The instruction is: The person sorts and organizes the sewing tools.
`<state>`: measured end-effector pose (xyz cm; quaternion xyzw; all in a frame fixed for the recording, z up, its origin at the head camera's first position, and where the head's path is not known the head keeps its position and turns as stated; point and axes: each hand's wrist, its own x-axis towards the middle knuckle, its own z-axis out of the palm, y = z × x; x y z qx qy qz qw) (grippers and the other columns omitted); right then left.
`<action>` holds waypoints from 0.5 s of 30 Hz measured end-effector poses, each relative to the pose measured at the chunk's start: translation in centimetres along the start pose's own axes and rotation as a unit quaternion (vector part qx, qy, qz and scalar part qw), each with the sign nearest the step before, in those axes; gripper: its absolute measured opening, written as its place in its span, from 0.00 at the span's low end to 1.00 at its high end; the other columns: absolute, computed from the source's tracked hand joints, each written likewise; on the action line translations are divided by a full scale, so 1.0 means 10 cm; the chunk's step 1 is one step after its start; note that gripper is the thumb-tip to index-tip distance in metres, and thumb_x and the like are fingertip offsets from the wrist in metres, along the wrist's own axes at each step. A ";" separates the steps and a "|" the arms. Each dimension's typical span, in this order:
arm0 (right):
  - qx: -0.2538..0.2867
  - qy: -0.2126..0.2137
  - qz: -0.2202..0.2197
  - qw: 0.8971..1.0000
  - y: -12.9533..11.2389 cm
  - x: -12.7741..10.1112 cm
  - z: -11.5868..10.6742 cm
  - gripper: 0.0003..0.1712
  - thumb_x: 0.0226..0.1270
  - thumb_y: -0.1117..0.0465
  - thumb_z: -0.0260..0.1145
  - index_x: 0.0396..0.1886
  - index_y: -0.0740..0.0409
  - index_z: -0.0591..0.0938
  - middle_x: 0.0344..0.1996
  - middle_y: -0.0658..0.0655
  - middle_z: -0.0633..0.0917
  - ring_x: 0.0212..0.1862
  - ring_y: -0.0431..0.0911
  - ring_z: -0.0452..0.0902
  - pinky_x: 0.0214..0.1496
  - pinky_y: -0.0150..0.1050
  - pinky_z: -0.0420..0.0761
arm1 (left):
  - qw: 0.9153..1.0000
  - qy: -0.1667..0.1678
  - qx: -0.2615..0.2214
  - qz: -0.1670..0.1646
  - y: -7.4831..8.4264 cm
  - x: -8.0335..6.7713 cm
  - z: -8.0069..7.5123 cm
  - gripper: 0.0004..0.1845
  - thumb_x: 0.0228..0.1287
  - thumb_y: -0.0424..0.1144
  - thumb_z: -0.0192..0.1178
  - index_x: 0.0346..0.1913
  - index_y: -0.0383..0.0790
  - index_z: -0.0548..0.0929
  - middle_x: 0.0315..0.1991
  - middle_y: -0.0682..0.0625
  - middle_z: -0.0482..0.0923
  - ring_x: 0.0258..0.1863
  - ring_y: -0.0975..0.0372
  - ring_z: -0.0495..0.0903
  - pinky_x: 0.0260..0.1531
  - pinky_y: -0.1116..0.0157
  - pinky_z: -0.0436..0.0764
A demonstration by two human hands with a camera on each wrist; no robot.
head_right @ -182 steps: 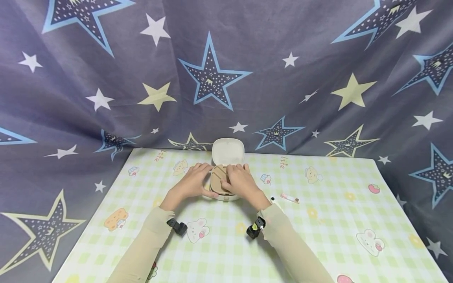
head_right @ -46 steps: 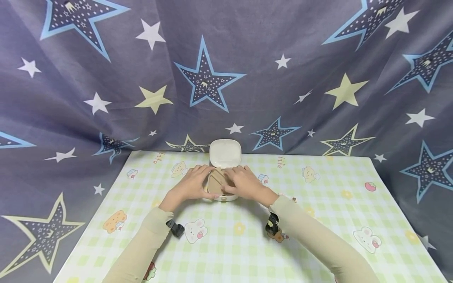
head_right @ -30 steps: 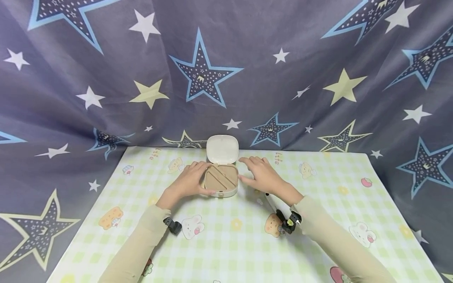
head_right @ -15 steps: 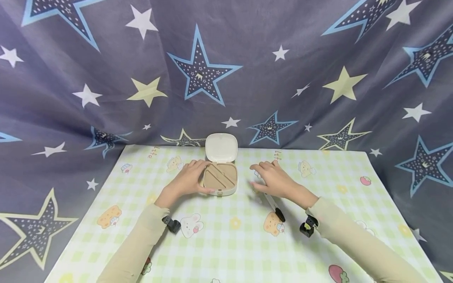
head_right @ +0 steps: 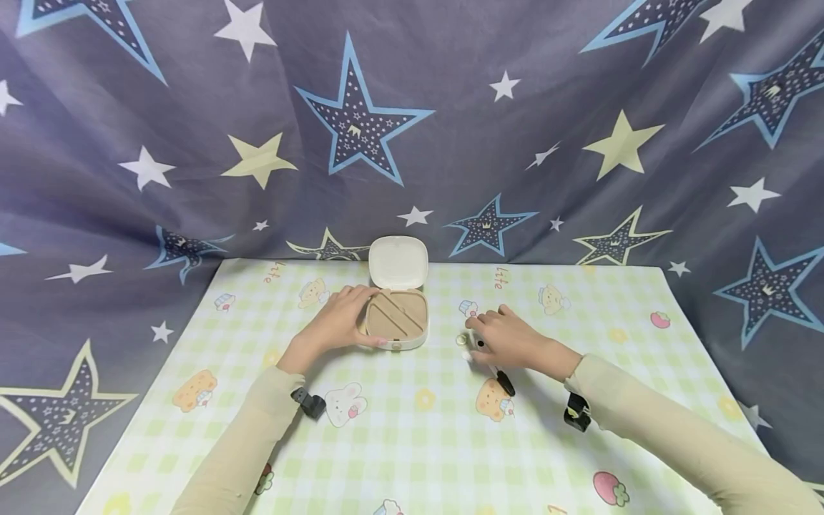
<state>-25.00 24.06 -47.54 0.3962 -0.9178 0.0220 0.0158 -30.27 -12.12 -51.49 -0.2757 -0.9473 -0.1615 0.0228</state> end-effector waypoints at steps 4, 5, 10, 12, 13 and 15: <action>-0.005 -0.010 -0.009 1.000 0.02 -0.05 0.04 0.29 0.63 0.49 0.72 0.58 0.63 0.80 0.36 0.54 0.86 0.35 0.45 0.78 0.43 0.43 0.69 | 1.000 0.006 0.000 0.001 0.00 0.00 0.00 0.59 0.42 0.74 0.73 0.74 0.44 0.68 0.65 0.47 0.74 0.63 0.49 0.72 0.61 0.47 0.74; -0.006 -0.014 -0.009 1.000 0.02 -0.06 0.05 0.30 0.63 0.49 0.72 0.58 0.63 0.80 0.33 0.52 0.85 0.34 0.44 0.77 0.42 0.43 0.68 | 1.000 0.005 0.000 0.001 0.00 0.00 0.00 0.58 0.42 0.74 0.73 0.74 0.44 0.68 0.65 0.47 0.74 0.63 0.49 0.72 0.61 0.47 0.74; -0.008 -0.036 0.002 0.999 0.04 -0.09 0.12 0.32 0.63 0.48 0.72 0.60 0.64 0.78 0.26 0.47 0.80 0.30 0.42 0.72 0.43 0.43 0.68 | 1.000 0.001 -0.002 0.001 0.01 0.01 0.00 0.58 0.42 0.74 0.73 0.74 0.44 0.68 0.65 0.47 0.74 0.63 0.49 0.72 0.61 0.47 0.74; -0.010 -0.035 0.005 0.999 0.04 -0.10 0.15 0.32 0.63 0.49 0.72 0.60 0.64 0.78 0.26 0.47 0.81 0.30 0.42 0.74 0.43 0.44 0.70 | 1.000 -0.001 0.001 0.000 0.01 0.01 0.00 0.58 0.43 0.74 0.72 0.74 0.44 0.68 0.65 0.47 0.74 0.63 0.49 0.72 0.60 0.47 0.74; -0.010 -0.032 0.004 0.999 0.04 -0.10 0.17 0.31 0.62 0.50 0.72 0.60 0.65 0.78 0.26 0.48 0.81 0.30 0.42 0.75 0.43 0.45 0.71 | 1.000 -0.001 0.003 0.000 0.01 0.01 0.00 0.58 0.43 0.74 0.72 0.74 0.44 0.67 0.65 0.47 0.74 0.62 0.49 0.72 0.60 0.47 0.74; -0.014 -0.026 0.002 1.000 0.03 -0.10 0.20 0.30 0.62 0.52 0.71 0.59 0.65 0.78 0.26 0.49 0.83 0.30 0.43 0.77 0.43 0.45 0.72 | 1.000 -0.002 0.005 -0.002 0.01 0.01 0.01 0.58 0.43 0.74 0.72 0.74 0.45 0.67 0.65 0.48 0.74 0.62 0.50 0.72 0.60 0.48 0.74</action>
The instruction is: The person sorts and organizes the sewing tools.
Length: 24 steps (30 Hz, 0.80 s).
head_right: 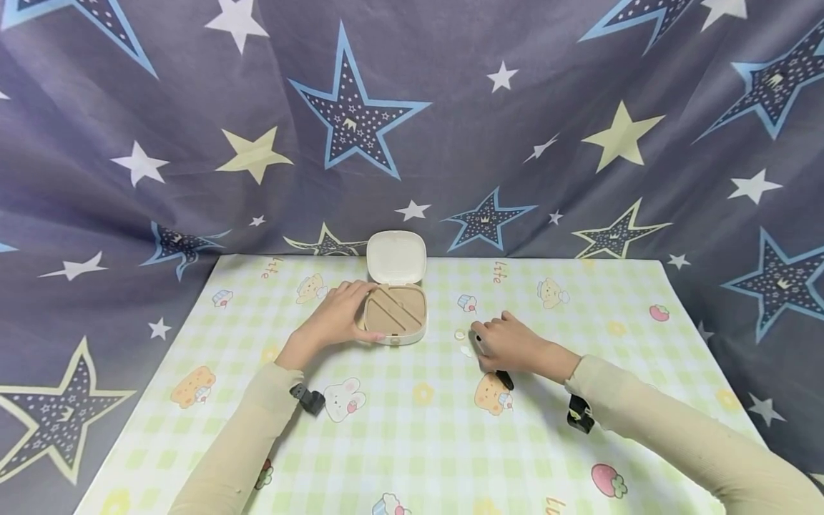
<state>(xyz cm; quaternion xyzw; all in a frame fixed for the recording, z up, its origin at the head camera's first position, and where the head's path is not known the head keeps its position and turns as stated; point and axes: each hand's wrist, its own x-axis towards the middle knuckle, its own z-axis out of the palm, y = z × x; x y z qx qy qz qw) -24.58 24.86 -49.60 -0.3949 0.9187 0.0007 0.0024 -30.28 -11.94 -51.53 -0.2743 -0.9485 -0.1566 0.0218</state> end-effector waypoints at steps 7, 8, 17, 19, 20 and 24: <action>0.001 0.012 -0.002 1.000 -0.03 0.04 0.05 0.29 0.59 0.58 0.70 0.59 0.66 0.78 0.21 0.47 0.80 0.27 0.41 0.73 0.40 0.42 0.69 | 1.000 0.004 -0.006 0.002 -0.01 -0.01 0.01 0.59 0.42 0.74 0.73 0.74 0.43 0.67 0.66 0.47 0.74 0.63 0.49 0.72 0.61 0.47 0.74; 0.000 0.015 -0.002 1.000 -0.03 0.05 0.05 0.29 0.59 0.59 0.70 0.59 0.66 0.79 0.22 0.47 0.80 0.27 0.41 0.72 0.40 0.41 0.69 | 1.000 0.002 -0.005 0.001 -0.02 -0.01 0.01 0.59 0.42 0.74 0.72 0.74 0.44 0.67 0.66 0.47 0.74 0.63 0.50 0.72 0.61 0.47 0.74; 0.007 0.035 0.007 0.999 -0.04 0.04 0.01 0.24 0.56 0.59 0.71 0.51 0.64 0.80 0.22 0.48 0.82 0.25 0.41 0.73 0.38 0.43 0.71 | 1.000 0.001 -0.003 0.001 -0.03 0.00 0.03 0.59 0.41 0.75 0.72 0.74 0.44 0.67 0.66 0.47 0.74 0.63 0.49 0.72 0.61 0.47 0.74; 0.011 0.034 0.014 0.999 -0.04 0.03 0.01 0.21 0.57 0.59 0.71 0.48 0.64 0.80 0.20 0.48 0.81 0.24 0.40 0.73 0.38 0.44 0.72 | 1.000 0.001 -0.003 0.000 -0.03 0.00 0.03 0.59 0.42 0.75 0.72 0.74 0.44 0.67 0.66 0.47 0.74 0.63 0.49 0.72 0.61 0.48 0.74; 0.013 0.032 0.016 0.999 -0.04 0.01 0.00 0.20 0.57 0.58 0.71 0.47 0.63 0.79 0.19 0.47 0.80 0.23 0.39 0.72 0.38 0.44 0.73 | 1.000 0.001 -0.003 0.000 -0.03 0.00 0.03 0.60 0.42 0.75 0.72 0.74 0.44 0.67 0.66 0.47 0.73 0.63 0.49 0.72 0.61 0.48 0.74; 0.017 0.018 0.030 0.999 -0.05 -0.04 -0.02 0.13 0.61 0.58 0.69 0.39 0.59 0.77 0.14 0.43 0.73 0.18 0.35 0.65 0.34 0.41 0.69 | 1.000 0.001 -0.005 0.001 -0.04 0.00 0.03 0.60 0.42 0.75 0.72 0.75 0.45 0.66 0.66 0.47 0.73 0.63 0.50 0.72 0.62 0.48 0.74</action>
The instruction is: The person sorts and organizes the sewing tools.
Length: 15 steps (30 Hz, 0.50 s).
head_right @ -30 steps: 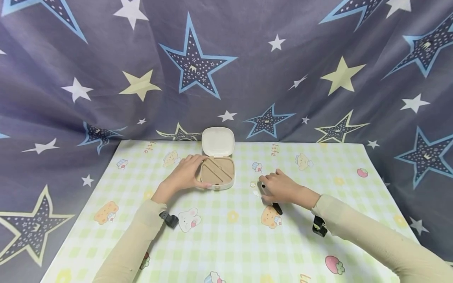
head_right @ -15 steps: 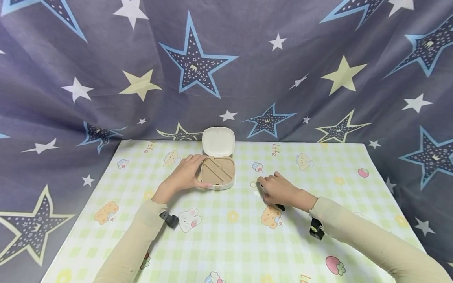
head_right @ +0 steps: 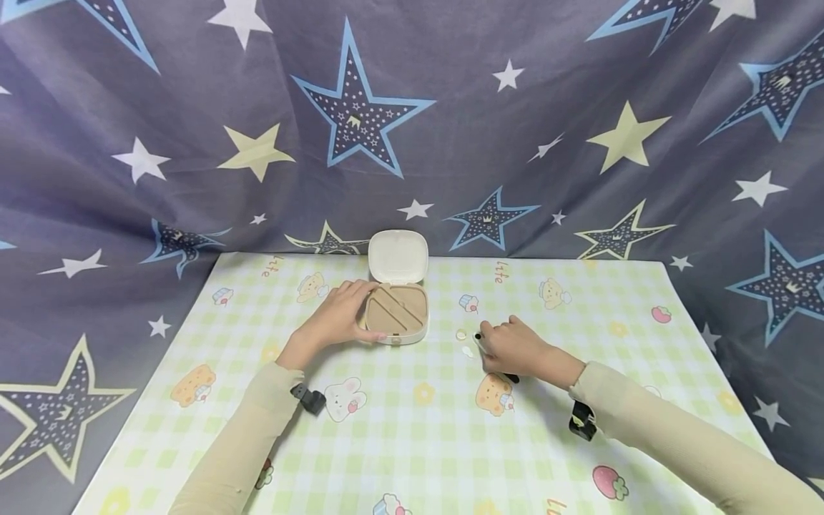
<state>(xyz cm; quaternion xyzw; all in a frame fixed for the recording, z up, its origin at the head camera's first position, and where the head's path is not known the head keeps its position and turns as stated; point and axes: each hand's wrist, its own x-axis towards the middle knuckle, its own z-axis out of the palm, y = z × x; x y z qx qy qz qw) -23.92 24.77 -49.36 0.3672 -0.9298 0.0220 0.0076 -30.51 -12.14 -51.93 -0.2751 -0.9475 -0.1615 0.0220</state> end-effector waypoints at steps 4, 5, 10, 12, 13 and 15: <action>0.005 -0.001 0.005 1.000 -0.03 -0.03 -0.01 0.12 0.65 0.58 0.66 0.29 0.52 0.70 0.11 0.41 0.65 0.16 0.33 0.57 0.32 0.36 0.57 | 1.000 0.001 0.000 0.001 0.00 0.00 0.00 0.59 0.42 0.75 0.72 0.74 0.44 0.66 0.66 0.47 0.74 0.62 0.50 0.72 0.61 0.47 0.74; 0.007 0.001 0.005 1.000 -0.04 -0.03 -0.01 0.13 0.65 0.59 0.66 0.27 0.51 0.69 0.11 0.41 0.64 0.15 0.33 0.56 0.32 0.36 0.56 | 1.000 0.002 -0.001 0.002 0.01 -0.01 0.00 0.59 0.42 0.74 0.73 0.74 0.44 0.66 0.65 0.47 0.74 0.62 0.50 0.72 0.60 0.47 0.74; 0.006 0.006 0.012 1.000 -0.06 -0.04 0.01 0.14 0.65 0.60 0.66 0.27 0.50 0.69 0.11 0.42 0.66 0.16 0.34 0.58 0.32 0.36 0.55 | 1.000 0.008 -0.007 0.003 0.03 -0.01 -0.03 0.59 0.41 0.72 0.74 0.74 0.43 0.67 0.65 0.45 0.74 0.62 0.48 0.73 0.60 0.46 0.74; -0.004 0.011 0.014 1.000 -0.06 -0.04 0.03 0.13 0.63 0.60 0.68 0.28 0.51 0.70 0.12 0.42 0.67 0.16 0.35 0.59 0.32 0.37 0.57 | 1.000 0.005 -0.005 0.002 0.04 -0.01 -0.04 0.59 0.42 0.73 0.74 0.74 0.44 0.67 0.65 0.45 0.74 0.62 0.48 0.73 0.60 0.46 0.74; -0.011 0.017 0.014 1.000 -0.07 -0.04 0.04 0.12 0.62 0.60 0.68 0.29 0.52 0.71 0.12 0.42 0.68 0.17 0.35 0.60 0.32 0.37 0.58 | 1.000 0.004 -0.004 0.001 0.04 0.00 -0.04 0.59 0.42 0.73 0.74 0.74 0.44 0.67 0.65 0.45 0.74 0.63 0.48 0.73 0.61 0.46 0.74; -0.029 0.036 0.009 0.999 -0.07 -0.03 0.06 0.12 0.60 0.60 0.69 0.30 0.53 0.72 0.13 0.43 0.68 0.18 0.37 0.61 0.32 0.37 0.58 | 1.000 0.003 -0.002 0.001 0.04 0.00 -0.05 0.59 0.42 0.73 0.73 0.74 0.44 0.67 0.65 0.45 0.74 0.63 0.48 0.73 0.61 0.46 0.74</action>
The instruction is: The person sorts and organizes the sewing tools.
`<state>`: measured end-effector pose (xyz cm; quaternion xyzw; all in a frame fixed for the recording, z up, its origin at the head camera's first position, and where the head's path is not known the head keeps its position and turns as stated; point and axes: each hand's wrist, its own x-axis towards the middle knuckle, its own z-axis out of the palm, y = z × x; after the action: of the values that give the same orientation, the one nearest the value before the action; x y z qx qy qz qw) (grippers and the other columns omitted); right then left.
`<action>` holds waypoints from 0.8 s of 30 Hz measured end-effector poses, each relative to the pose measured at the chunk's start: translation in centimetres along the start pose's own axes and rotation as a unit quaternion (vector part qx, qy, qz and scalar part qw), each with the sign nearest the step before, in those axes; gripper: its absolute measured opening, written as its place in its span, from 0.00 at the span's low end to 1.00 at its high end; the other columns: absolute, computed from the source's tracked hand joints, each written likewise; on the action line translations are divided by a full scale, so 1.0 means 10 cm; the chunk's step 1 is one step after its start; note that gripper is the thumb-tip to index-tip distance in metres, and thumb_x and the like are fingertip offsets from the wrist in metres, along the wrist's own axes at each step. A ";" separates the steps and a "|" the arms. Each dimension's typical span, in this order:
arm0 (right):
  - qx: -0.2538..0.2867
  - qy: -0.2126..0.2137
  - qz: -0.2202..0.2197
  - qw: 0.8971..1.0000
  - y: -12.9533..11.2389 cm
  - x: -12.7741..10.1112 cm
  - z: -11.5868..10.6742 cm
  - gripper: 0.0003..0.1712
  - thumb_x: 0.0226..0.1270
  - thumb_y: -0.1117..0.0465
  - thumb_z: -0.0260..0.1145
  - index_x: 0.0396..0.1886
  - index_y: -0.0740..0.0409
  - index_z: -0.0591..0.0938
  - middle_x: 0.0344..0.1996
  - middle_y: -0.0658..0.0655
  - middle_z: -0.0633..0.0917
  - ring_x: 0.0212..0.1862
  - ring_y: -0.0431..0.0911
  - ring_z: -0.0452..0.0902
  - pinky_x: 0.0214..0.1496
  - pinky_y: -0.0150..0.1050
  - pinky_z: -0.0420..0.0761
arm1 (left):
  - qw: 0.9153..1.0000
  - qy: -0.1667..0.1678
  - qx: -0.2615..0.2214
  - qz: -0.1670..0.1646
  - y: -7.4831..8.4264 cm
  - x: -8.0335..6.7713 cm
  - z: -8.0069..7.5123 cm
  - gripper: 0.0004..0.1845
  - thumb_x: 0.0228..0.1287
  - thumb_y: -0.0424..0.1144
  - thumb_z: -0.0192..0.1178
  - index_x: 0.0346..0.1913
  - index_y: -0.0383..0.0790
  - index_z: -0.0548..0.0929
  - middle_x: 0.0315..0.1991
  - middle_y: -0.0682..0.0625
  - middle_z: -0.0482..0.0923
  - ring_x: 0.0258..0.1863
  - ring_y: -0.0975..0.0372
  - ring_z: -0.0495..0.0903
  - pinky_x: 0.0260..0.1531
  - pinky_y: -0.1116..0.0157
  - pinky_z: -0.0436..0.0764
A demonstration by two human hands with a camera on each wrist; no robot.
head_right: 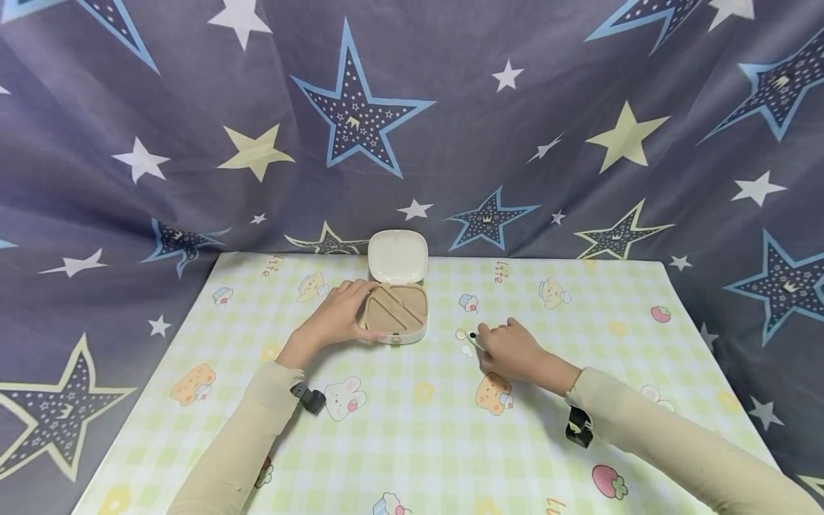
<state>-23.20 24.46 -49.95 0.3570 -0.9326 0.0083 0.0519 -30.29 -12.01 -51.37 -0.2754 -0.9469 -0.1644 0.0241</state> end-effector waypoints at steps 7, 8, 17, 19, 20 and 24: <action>-0.069 0.070 -0.024 0.995 -0.01 -0.01 0.12 0.14 0.57 0.61 0.72 0.32 0.57 0.73 0.18 0.50 0.74 0.22 0.43 0.67 0.32 0.37 0.59 | 1.000 0.008 -0.002 0.006 -0.01 0.00 0.03 0.58 0.43 0.73 0.73 0.74 0.44 0.67 0.66 0.45 0.74 0.64 0.47 0.73 0.60 0.45 0.74; -0.073 0.075 -0.025 0.994 -0.01 -0.01 0.14 0.14 0.57 0.61 0.72 0.32 0.57 0.73 0.18 0.50 0.74 0.22 0.43 0.67 0.31 0.37 0.59 | 1.000 0.007 -0.003 0.005 -0.01 -0.01 0.03 0.58 0.43 0.73 0.73 0.74 0.44 0.67 0.66 0.45 0.74 0.64 0.47 0.73 0.61 0.45 0.74; -0.116 0.105 -0.046 0.987 -0.02 -0.06 0.25 0.13 0.62 0.59 0.70 0.34 0.58 0.73 0.28 0.53 0.74 0.30 0.46 0.65 0.34 0.38 0.65 | 1.000 0.003 -0.009 0.003 0.01 -0.02 0.01 0.58 0.42 0.71 0.75 0.74 0.44 0.67 0.66 0.46 0.73 0.63 0.49 0.72 0.61 0.47 0.74; -0.137 0.109 -0.053 0.983 -0.02 -0.06 0.25 0.14 0.62 0.57 0.70 0.35 0.59 0.73 0.29 0.54 0.74 0.30 0.47 0.65 0.34 0.39 0.65 | 1.000 0.005 -0.009 0.004 0.01 -0.02 0.01 0.58 0.41 0.71 0.75 0.74 0.44 0.67 0.66 0.46 0.74 0.63 0.49 0.73 0.61 0.47 0.74; -0.144 0.111 -0.056 0.982 -0.02 -0.06 0.25 0.15 0.62 0.57 0.70 0.35 0.59 0.73 0.29 0.54 0.75 0.31 0.47 0.65 0.35 0.39 0.65 | 1.000 0.005 -0.009 0.004 0.01 -0.02 0.01 0.58 0.41 0.71 0.75 0.74 0.44 0.67 0.66 0.46 0.74 0.63 0.49 0.73 0.60 0.47 0.74; -0.158 0.127 -0.066 0.977 -0.02 -0.07 0.25 0.11 0.66 0.57 0.63 0.37 0.59 0.73 0.29 0.55 0.75 0.31 0.48 0.67 0.36 0.39 0.65 | 1.000 0.005 -0.009 0.003 0.01 -0.02 0.01 0.58 0.42 0.71 0.75 0.73 0.44 0.67 0.66 0.47 0.74 0.62 0.49 0.73 0.60 0.48 0.74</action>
<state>-22.80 24.66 -52.54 0.4007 -0.8824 -0.0974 0.2266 -30.08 -11.96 -51.50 -0.2776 -0.9444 -0.1743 0.0269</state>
